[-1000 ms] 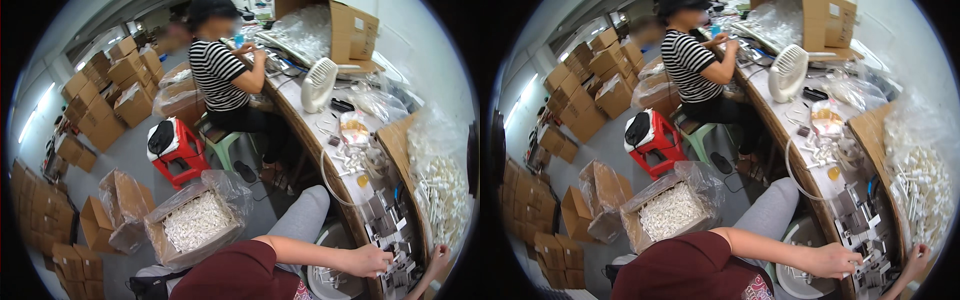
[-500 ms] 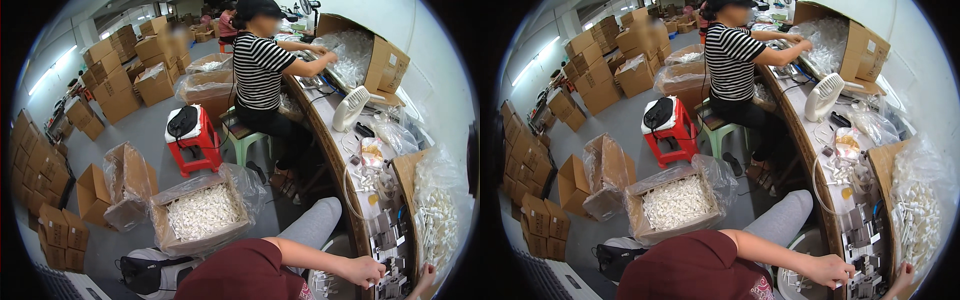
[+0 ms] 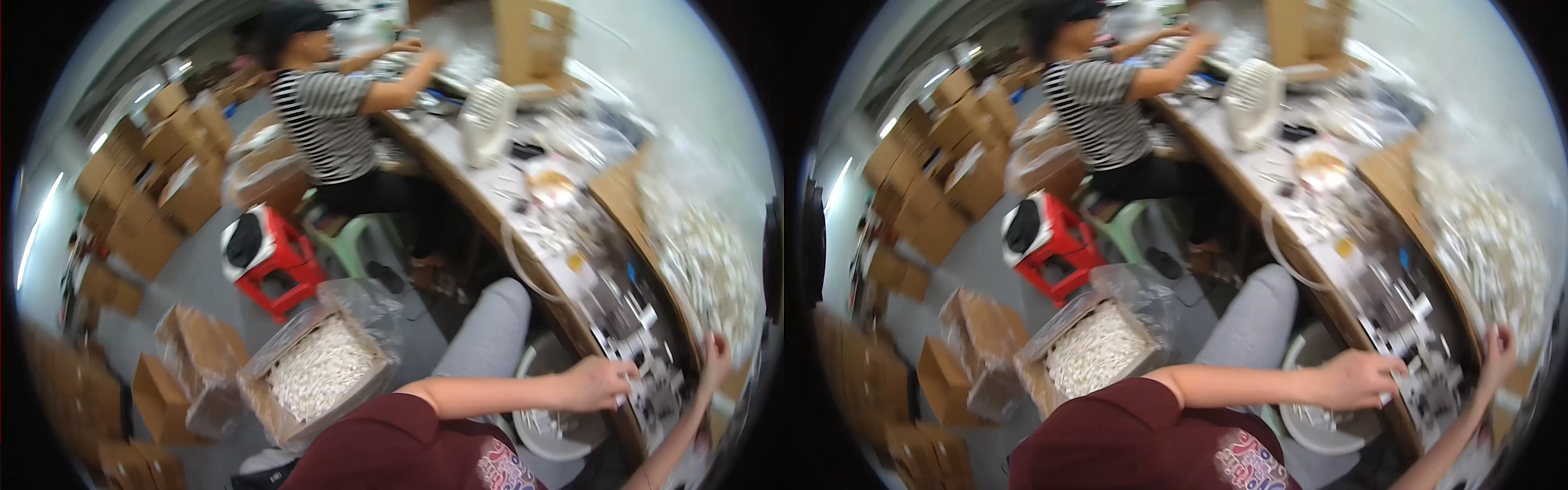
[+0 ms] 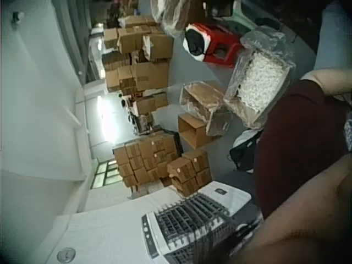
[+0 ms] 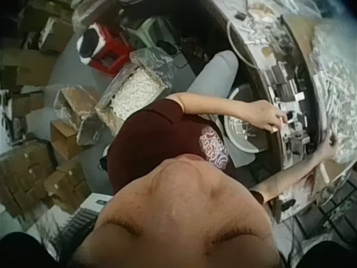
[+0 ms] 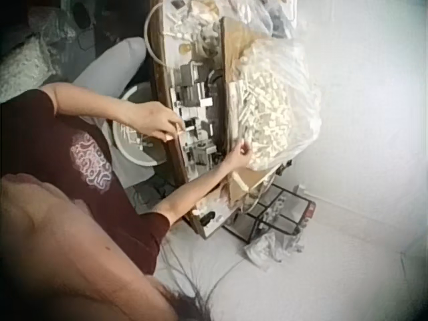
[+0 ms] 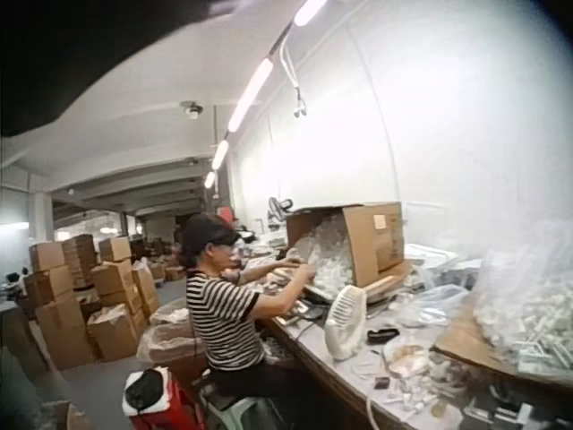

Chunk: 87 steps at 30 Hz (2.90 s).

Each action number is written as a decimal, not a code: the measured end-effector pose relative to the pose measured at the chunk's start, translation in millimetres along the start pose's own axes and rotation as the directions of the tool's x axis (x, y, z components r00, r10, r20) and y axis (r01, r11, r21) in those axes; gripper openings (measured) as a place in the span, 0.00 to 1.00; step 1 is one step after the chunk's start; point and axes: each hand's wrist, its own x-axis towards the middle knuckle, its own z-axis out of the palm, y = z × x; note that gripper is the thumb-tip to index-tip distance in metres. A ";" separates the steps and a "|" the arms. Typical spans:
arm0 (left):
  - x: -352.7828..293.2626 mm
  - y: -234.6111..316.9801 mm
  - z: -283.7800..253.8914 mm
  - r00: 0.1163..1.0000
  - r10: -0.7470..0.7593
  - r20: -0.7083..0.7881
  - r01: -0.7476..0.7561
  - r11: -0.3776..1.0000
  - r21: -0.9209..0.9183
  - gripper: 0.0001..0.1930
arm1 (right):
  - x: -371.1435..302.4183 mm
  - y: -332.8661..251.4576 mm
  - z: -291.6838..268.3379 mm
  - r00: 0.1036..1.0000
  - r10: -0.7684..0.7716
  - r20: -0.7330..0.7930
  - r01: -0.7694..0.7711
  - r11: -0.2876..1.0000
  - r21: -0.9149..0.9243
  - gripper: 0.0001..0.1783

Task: Assembling small white plastic pump nozzle components using a mechanical assembly jig on a workbench.

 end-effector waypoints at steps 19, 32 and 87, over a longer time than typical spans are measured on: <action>50.7 -32.4 33.5 0.958 -0.008 0.286 -0.108 0.916 0.388 0.16 | -116.0 -146.8 -9.0 0.992 0.026 -0.120 0.012 0.951 0.308 0.13; 65.8 -30.2 25.0 0.932 -0.071 0.356 -0.074 0.924 0.376 0.15 | -154.3 -169.1 -2.6 0.988 -0.127 -0.083 0.140 0.972 0.188 0.17; 70.9 -28.8 22.5 0.902 0.003 0.432 -0.204 0.884 0.421 0.15 | 4.1 -114.5 -3.8 0.986 0.130 -0.106 -0.138 0.988 -0.072 0.19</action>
